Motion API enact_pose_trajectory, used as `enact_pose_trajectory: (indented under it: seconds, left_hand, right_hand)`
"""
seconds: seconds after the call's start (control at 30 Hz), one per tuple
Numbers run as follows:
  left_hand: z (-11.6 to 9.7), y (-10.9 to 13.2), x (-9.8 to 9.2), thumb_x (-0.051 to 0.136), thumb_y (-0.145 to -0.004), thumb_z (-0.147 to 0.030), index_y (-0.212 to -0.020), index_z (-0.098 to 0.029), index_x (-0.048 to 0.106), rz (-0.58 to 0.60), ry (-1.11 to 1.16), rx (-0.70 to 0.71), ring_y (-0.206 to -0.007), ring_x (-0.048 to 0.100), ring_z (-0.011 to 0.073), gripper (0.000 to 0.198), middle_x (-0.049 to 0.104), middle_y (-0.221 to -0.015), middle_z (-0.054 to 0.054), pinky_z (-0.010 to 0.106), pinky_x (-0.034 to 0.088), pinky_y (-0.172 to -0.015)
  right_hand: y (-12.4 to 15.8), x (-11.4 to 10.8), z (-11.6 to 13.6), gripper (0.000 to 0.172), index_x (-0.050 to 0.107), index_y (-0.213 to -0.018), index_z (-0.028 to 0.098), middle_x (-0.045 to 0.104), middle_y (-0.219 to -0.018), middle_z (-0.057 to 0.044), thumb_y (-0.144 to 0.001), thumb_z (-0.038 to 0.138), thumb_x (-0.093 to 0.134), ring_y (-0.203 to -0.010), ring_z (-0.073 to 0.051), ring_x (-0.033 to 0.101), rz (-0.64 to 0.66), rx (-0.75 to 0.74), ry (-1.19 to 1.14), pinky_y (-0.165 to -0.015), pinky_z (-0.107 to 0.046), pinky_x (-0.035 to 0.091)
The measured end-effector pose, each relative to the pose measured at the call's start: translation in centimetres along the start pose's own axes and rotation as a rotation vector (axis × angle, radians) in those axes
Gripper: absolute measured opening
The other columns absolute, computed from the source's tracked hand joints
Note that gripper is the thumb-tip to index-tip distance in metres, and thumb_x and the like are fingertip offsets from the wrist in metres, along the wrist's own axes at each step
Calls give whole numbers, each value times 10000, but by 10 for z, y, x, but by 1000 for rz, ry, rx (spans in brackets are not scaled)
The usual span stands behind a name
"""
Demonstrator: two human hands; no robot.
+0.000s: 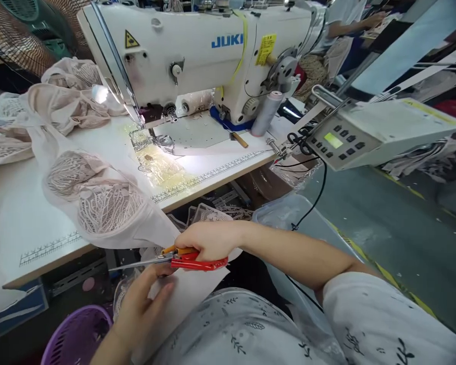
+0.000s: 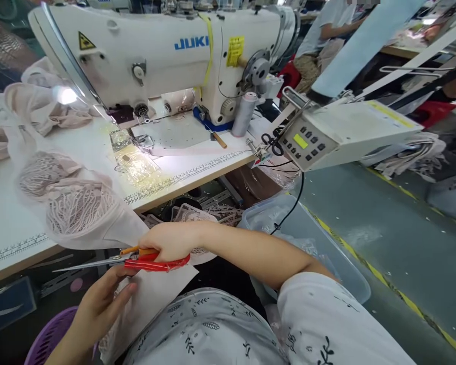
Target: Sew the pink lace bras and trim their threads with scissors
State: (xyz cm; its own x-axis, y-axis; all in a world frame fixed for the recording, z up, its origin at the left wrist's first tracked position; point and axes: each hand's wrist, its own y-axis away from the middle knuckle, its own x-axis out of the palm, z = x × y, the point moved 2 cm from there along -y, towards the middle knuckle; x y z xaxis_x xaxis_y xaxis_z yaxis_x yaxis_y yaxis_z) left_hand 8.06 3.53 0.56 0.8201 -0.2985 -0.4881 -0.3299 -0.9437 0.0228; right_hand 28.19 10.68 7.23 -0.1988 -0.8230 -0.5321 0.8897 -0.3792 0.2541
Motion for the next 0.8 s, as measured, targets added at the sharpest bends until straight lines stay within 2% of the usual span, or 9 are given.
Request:
enact_pose_trajectory:
  seconds: [0.07, 0.13, 0.27, 0.33, 0.5, 0.67, 0.8]
  left_hand:
    - [-4, -2, 14, 614, -785, -347, -904, -214, 690, -72, 125, -23, -886, 633, 228, 194, 701, -882, 75, 303, 498, -809]
    - [-4, -2, 23, 643, -772, -358, -888, -206, 693, -88, 261, -106, -857, 622, 220, 197, 690, -828, 65, 295, 494, -787]
    - [-13, -3, 24, 714, -712, -378, -710, -198, 656, -64, 459, -260, -651, 535, 141, 189, 613, -668, 5, 204, 434, -591]
    - [-20, -4, 22, 730, -695, -391, -622, -189, 607, -82, 516, -280, -626, 487, 123, 248, 574, -629, -11, 189, 391, -570]
    - [-28, -5, 24, 750, -671, -415, -604, -180, 587, -45, 572, -355, -647, 470, 128, 293, 575, -646, -4, 201, 362, -578]
    - [-29, -6, 24, 791, -609, -421, -587, -168, 591, -129, 605, -420, -626, 459, 111, 324, 545, -626, -19, 185, 357, -571]
    - [-24, -8, 23, 803, -583, -424, -590, -163, 610, -126, 589, -440, -590, 457, 105, 325, 555, -607, -15, 186, 365, -545]
  right_hand:
    - [0, -1, 3, 207, 351, -653, 204, 436, -598, 54, -765, 170, 522, -549, -107, 419, 9, -19, 33, -503, -234, 300]
    - [1, -2, 4, 205, 348, -657, 206, 435, -598, 56, -755, 148, 519, -547, -108, 409, 14, -45, 61, -509, -238, 303]
    - [4, -6, 0, 209, 342, -661, 209, 430, -597, 56, -761, 145, 515, -541, -110, 404, 16, -56, 66, -505, -242, 303]
    - [6, -7, -2, 206, 347, -664, 208, 433, -605, 54, -764, 153, 518, -545, -110, 408, 8, -54, 54, -506, -242, 302]
    - [7, -9, -3, 222, 343, -657, 205, 433, -622, 53, -735, 105, 526, -571, -109, 409, -18, -68, 37, -528, -241, 304]
    - [7, -10, 1, 230, 335, -647, 207, 436, -631, 47, -740, 99, 515, -587, -116, 411, -25, -92, 35, -537, -247, 306]
    - [6, -11, 0, 225, 340, -653, 206, 448, -633, 44, -754, 121, 522, -592, -119, 421, -26, -103, 25, -541, -246, 314]
